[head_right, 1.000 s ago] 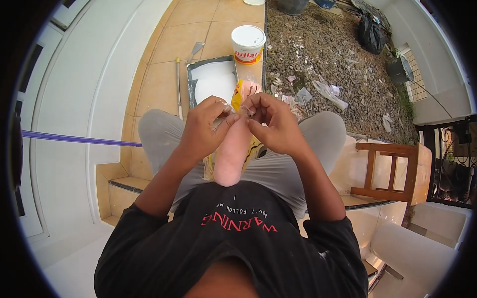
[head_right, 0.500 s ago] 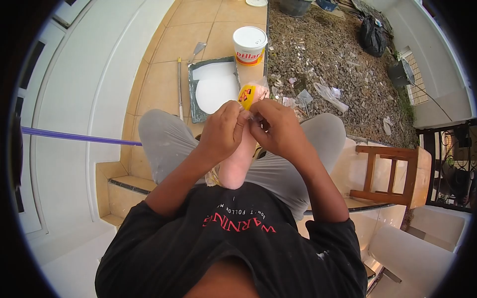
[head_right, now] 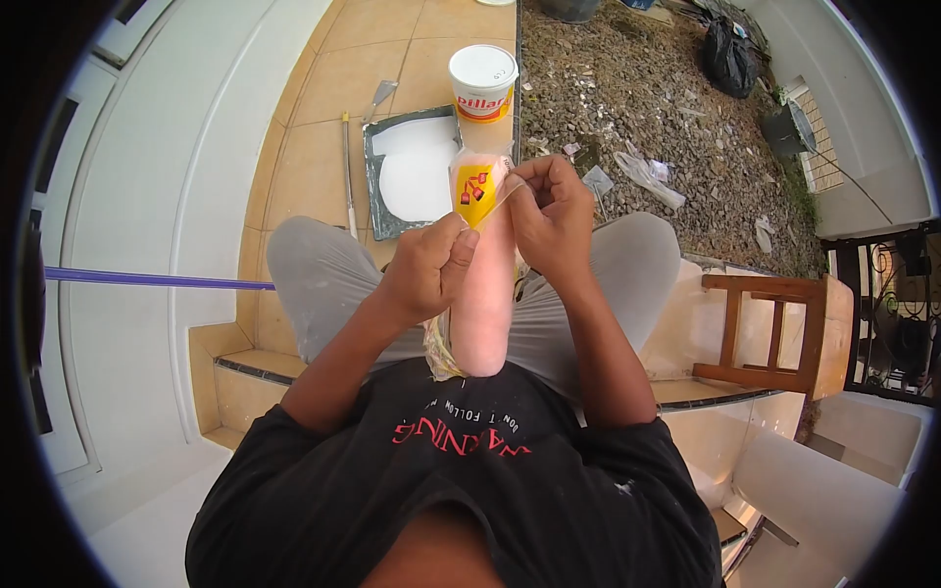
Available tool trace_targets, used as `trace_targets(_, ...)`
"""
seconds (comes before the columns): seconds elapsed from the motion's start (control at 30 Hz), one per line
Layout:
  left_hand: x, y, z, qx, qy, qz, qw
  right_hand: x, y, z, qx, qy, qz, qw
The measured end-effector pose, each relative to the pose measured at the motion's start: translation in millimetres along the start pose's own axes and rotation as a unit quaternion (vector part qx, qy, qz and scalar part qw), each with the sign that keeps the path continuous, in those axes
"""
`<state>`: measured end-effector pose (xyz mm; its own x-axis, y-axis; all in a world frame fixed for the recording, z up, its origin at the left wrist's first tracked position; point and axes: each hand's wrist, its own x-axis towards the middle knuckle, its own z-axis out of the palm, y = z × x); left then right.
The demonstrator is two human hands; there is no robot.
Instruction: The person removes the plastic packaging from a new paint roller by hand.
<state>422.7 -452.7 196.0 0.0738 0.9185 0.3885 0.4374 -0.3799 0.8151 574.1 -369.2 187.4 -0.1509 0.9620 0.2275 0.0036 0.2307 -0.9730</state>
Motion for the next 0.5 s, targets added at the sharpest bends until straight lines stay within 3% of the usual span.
trace_targets(0.07,-6,-4,0,-0.019,0.011,0.002,1.000,4,5,2,0.032,0.001,0.015,0.999)
trace_targets(0.17,-24,-3,-4,-0.009,-0.025,0.061,0.998,25,32,-15,0.134,0.054,0.101,0.984)
trace_targets(0.2,-32,2,-2,-0.037,-0.020,0.039,0.998,37,45,-25,0.147,0.094,0.088,0.981)
trace_targets(0.27,-48,11,6,-0.090,-0.001,-0.008,0.996,39,42,-32,0.138,0.006,0.089,0.986)
trace_targets(0.3,-51,5,10,-0.191,0.066,-0.077,0.976,33,33,-30,0.145,-0.022,0.090,0.985)
trace_targets(0.37,-42,-19,11,-0.374,0.189,-0.200,0.886,31,12,-28,0.137,-0.029,0.077,0.987)
trace_targets(0.47,-15,-21,-4,-0.395,0.169,-0.144,0.891,27,9,-25,0.155,-0.053,0.033,0.986)
trace_targets(0.5,-15,-23,-6,-0.349,0.135,-0.132,0.918,23,9,-23,0.168,-0.063,0.017,0.984)
